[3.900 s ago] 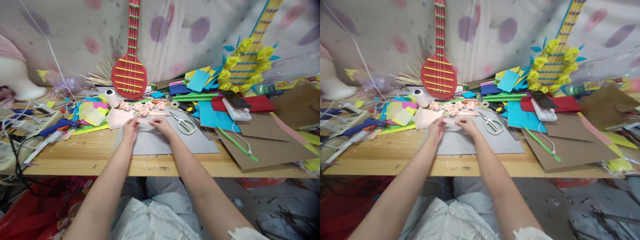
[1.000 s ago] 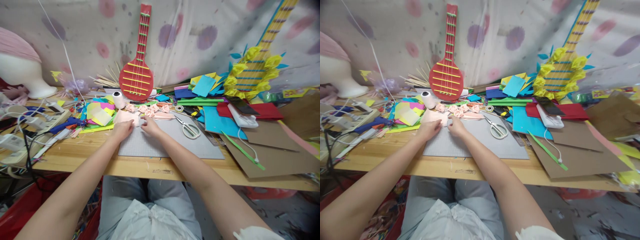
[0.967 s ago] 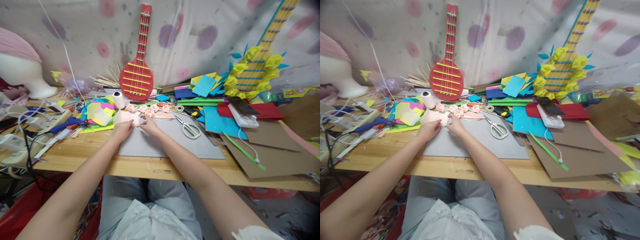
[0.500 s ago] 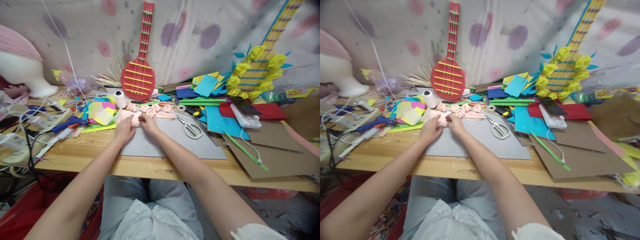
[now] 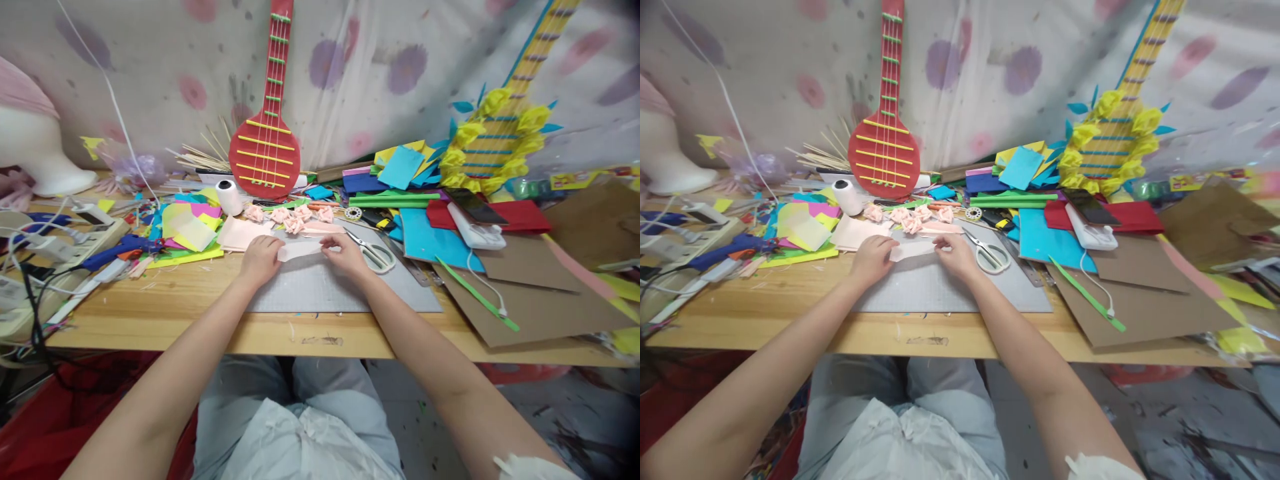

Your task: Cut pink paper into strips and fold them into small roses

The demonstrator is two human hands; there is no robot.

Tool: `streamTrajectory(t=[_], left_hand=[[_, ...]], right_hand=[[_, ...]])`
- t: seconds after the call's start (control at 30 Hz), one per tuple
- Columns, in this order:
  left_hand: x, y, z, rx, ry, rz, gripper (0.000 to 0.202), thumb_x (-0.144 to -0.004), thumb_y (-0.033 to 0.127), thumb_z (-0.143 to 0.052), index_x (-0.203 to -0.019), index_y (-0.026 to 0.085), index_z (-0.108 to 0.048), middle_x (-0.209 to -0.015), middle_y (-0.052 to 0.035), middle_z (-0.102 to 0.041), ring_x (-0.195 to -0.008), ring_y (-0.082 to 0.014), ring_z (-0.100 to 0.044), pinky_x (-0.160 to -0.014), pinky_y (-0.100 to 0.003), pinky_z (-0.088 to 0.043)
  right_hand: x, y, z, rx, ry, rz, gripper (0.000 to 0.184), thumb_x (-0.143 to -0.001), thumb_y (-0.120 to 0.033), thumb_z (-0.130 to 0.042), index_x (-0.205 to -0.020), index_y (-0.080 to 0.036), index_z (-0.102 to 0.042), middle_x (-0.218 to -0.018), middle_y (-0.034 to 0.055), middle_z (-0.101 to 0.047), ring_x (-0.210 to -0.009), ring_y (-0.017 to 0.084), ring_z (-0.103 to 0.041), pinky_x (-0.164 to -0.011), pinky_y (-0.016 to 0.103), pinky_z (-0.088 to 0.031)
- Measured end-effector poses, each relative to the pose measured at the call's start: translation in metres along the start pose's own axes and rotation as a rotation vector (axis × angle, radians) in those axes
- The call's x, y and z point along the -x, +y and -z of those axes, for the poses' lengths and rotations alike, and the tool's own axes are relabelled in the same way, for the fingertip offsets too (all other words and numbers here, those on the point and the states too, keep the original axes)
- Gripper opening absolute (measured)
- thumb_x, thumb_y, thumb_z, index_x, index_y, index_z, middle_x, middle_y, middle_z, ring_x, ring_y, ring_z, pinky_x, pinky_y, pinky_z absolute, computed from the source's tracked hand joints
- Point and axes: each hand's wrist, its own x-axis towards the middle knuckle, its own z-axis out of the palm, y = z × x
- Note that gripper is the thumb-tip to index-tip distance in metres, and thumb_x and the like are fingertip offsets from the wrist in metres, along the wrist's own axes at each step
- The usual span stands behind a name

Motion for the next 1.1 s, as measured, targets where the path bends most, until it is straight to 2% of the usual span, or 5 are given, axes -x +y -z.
streamTrajectory(t=[0.23,0.43,0.6,0.83,1.1], left_hand=[[0.007,0.007,-0.009,0.098,0.029,-0.001,0.038,-0.073,0.014,-0.047,-0.107,0.021,-0.060,-0.110,-0.0051,-0.061,-0.117,-0.0231,-0.041,-0.100,-0.042,-0.034],[0.011,0.010,-0.004,0.128,0.117,-0.030,0.029,-0.076,0.023,-0.052,-0.104,0.022,-0.061,-0.125,-0.0059,-0.051,-0.118,-0.0238,-0.035,-0.100,-0.042,-0.033],[0.012,0.009,-0.003,0.235,0.038,-0.023,0.018,-0.080,0.028,-0.049,-0.086,0.021,-0.065,-0.102,-0.0042,-0.064,-0.103,-0.0204,-0.045,-0.093,-0.039,-0.038],[0.010,0.005,-0.011,0.357,-0.032,0.308,0.026,-0.080,0.038,-0.045,-0.091,0.022,-0.063,-0.084,-0.0036,-0.060,-0.077,-0.0157,-0.054,-0.072,-0.029,-0.045],[0.004,0.009,-0.014,0.379,-0.056,0.466,0.034,-0.078,0.040,-0.049,-0.107,0.024,-0.051,-0.076,0.0014,-0.063,-0.073,-0.0155,-0.057,-0.062,-0.027,-0.039]], right_hand=[[0.006,0.006,0.001,-0.059,-0.137,-0.101,0.023,-0.070,-0.023,-0.050,-0.093,-0.020,-0.054,-0.075,-0.0022,-0.058,-0.068,0.011,-0.055,-0.065,0.025,-0.044],[0.007,0.010,-0.003,-0.088,-0.114,-0.112,0.022,-0.071,-0.024,-0.048,-0.092,-0.020,-0.051,-0.081,-0.0016,-0.056,-0.065,0.010,-0.053,-0.061,0.024,-0.044],[0.008,0.007,-0.001,-0.107,-0.127,-0.107,0.021,-0.069,-0.023,-0.048,-0.090,-0.020,-0.050,-0.083,-0.0021,-0.055,-0.063,0.008,-0.052,-0.059,0.022,-0.043],[0.008,-0.001,-0.004,-0.024,-0.078,-0.167,0.022,-0.072,-0.021,-0.047,-0.093,-0.021,-0.049,-0.082,-0.0029,-0.056,-0.063,0.009,-0.053,-0.063,0.024,-0.041],[0.008,-0.003,-0.015,0.101,-0.015,-0.232,0.029,-0.072,-0.018,-0.049,-0.102,-0.022,-0.048,-0.087,-0.0008,-0.057,-0.067,0.011,-0.053,-0.070,0.028,-0.042]])
